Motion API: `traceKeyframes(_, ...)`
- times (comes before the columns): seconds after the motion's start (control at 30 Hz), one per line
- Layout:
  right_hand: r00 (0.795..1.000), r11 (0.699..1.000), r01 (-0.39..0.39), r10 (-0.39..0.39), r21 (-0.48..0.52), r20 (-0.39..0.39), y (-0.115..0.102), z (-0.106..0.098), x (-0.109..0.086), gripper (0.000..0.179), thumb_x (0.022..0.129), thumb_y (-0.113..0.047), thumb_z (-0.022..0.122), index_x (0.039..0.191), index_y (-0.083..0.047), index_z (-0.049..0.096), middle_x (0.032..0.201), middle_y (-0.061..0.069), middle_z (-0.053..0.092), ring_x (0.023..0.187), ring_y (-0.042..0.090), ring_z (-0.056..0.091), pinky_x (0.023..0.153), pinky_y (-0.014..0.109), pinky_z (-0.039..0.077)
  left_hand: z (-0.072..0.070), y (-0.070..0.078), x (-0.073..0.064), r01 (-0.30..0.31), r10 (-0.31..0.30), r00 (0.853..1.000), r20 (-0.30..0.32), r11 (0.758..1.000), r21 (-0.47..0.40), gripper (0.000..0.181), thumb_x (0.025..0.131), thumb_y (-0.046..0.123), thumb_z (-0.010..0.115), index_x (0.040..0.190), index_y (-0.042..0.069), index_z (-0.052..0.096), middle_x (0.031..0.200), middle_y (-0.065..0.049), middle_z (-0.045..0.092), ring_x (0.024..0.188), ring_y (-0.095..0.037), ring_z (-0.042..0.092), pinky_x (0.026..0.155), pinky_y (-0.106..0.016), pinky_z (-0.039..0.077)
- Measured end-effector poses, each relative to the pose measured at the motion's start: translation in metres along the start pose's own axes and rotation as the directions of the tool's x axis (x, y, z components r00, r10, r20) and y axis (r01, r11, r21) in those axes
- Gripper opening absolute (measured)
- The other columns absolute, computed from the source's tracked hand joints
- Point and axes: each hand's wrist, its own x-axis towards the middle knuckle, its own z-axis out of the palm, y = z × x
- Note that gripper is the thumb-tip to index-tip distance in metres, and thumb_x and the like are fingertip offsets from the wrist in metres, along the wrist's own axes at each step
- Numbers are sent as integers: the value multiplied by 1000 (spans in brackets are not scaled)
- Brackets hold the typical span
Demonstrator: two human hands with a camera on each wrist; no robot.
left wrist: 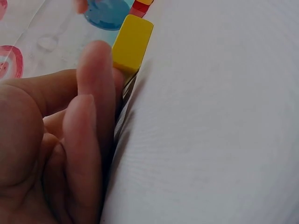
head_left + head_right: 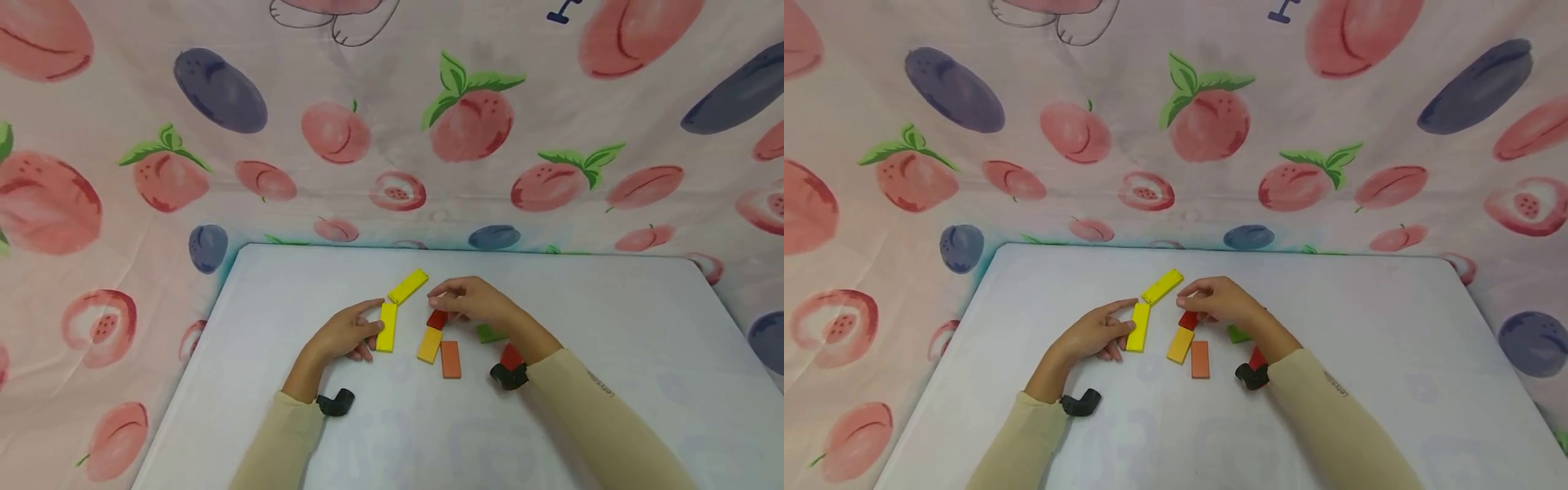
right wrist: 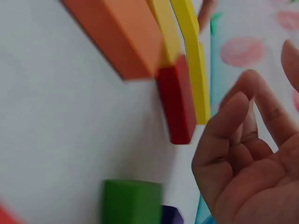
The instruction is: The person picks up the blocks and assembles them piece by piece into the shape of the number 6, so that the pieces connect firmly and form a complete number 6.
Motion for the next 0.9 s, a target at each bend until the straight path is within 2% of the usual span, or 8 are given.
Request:
traceKeyframes(0.13,998,1000,5,-4,-7,66,9,11,-12,40,91,-43,76,122,-17,74,97,7,69,84,23,59,71,29,50,1,1,0,1,-1,1000,7,1000,2,60,100,33,67,155,34,42,75,-9,66,58,-24,71,50,-26,54)
traceKeyframes(0.4,997,991,71,-67,-114,36,21,28,-23,34,87,-42,81,117,-26,78,85,0,66,83,20,56,66,26,44,0,2,0,-7,7,1000,3,1000,0,60,100,32,67,155,34,43,75,-9,66,57,-24,71,49,-26,53)
traceKeyframes(0.6,998,989,56,-55,-135,10,25,36,-22,34,85,-42,82,118,-34,77,83,0,64,80,20,57,64,27,43,-1,1,0,-3,3,1000,7,1000,0,60,100,33,67,155,33,43,75,-9,66,58,-24,71,50,-26,54)
traceKeyframes(0.9,997,984,48,-57,-171,-48,28,42,-13,37,85,-34,84,120,-30,76,79,1,63,74,19,57,62,26,43,-1,1,0,-9,9,1000,5,1000,1,60,100,32,67,154,32,44,74,-8,66,57,-24,71,50,-26,53)
